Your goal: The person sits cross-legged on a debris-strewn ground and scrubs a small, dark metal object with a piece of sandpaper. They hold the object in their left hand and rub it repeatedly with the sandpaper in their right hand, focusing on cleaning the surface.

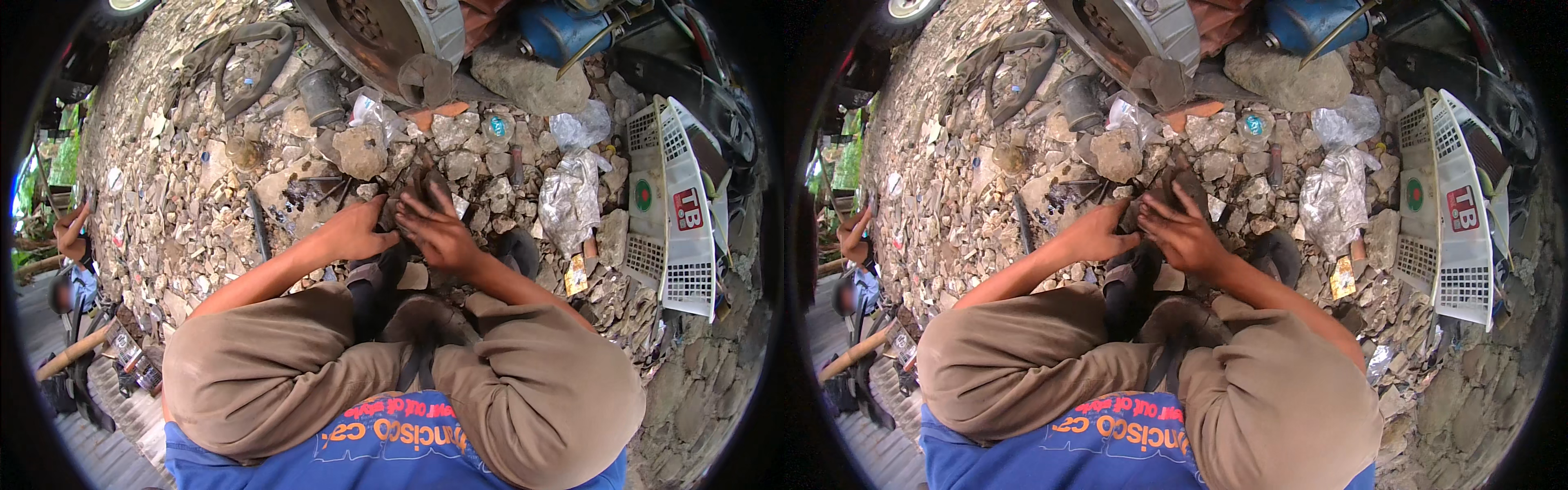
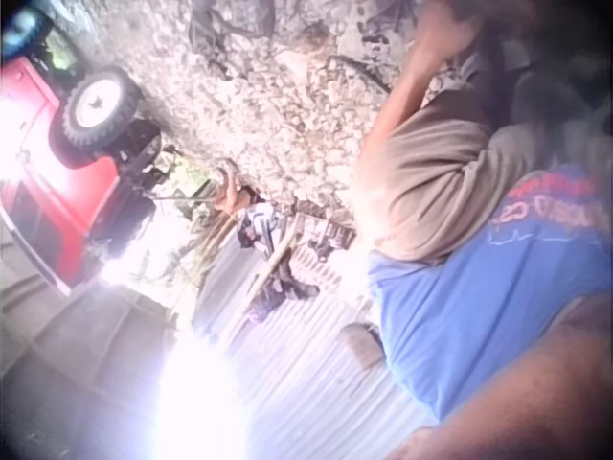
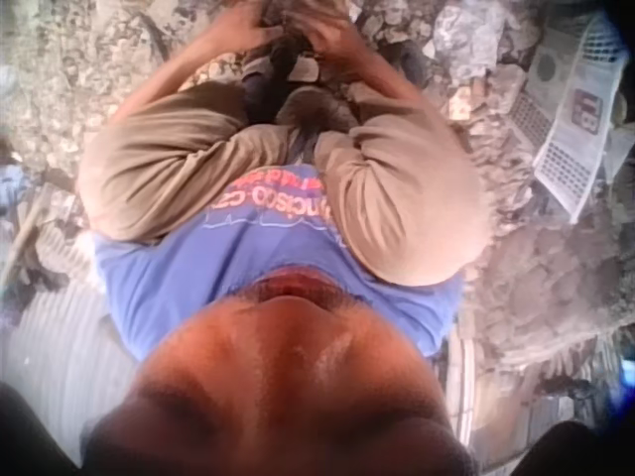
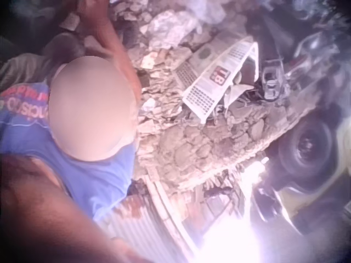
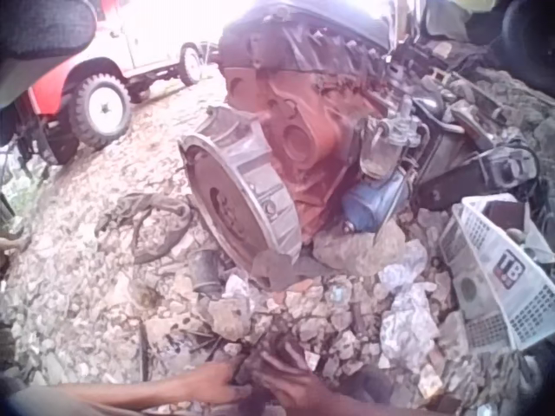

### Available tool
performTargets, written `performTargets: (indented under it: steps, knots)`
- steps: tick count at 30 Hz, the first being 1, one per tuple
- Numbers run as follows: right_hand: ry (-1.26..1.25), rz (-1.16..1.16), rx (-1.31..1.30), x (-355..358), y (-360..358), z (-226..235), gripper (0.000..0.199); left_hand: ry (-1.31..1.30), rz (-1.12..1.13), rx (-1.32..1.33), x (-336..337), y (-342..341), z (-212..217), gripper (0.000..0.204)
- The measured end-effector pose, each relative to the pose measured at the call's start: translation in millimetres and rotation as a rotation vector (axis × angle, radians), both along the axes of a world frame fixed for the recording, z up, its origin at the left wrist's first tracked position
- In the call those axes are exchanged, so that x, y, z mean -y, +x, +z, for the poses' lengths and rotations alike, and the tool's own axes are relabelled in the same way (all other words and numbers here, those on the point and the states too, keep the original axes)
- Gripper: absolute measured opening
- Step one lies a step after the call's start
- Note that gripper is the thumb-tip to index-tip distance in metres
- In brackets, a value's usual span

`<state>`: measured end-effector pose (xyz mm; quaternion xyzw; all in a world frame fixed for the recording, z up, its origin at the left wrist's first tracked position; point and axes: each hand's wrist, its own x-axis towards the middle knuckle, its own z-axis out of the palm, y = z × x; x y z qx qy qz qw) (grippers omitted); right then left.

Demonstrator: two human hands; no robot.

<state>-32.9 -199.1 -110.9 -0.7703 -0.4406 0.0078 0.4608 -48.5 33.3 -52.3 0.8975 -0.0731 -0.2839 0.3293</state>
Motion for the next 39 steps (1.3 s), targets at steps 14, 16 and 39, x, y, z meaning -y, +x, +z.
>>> performTargets:
  steps: [14, 16, 39]
  knots:
    - [-0.067, -0.05, 0.081, 5.8, 10.9, -15.7, 0.034, 0.005, 0.003, -0.018, 1.2, 2.5, 1.1, 0.078]
    - [0.022, 0.028, 0.047, 8.2, 2.8, -10.8, 0.036, 0.008, 0.012, -0.027, 3.2, 0.9, 1.7, 0.078]
    - [-0.094, -0.038, 0.053, 8.6, 8.3, -17.1, 0.039, -0.009, 0.025, -0.066, 2.6, 3.0, 4.4, 0.073]
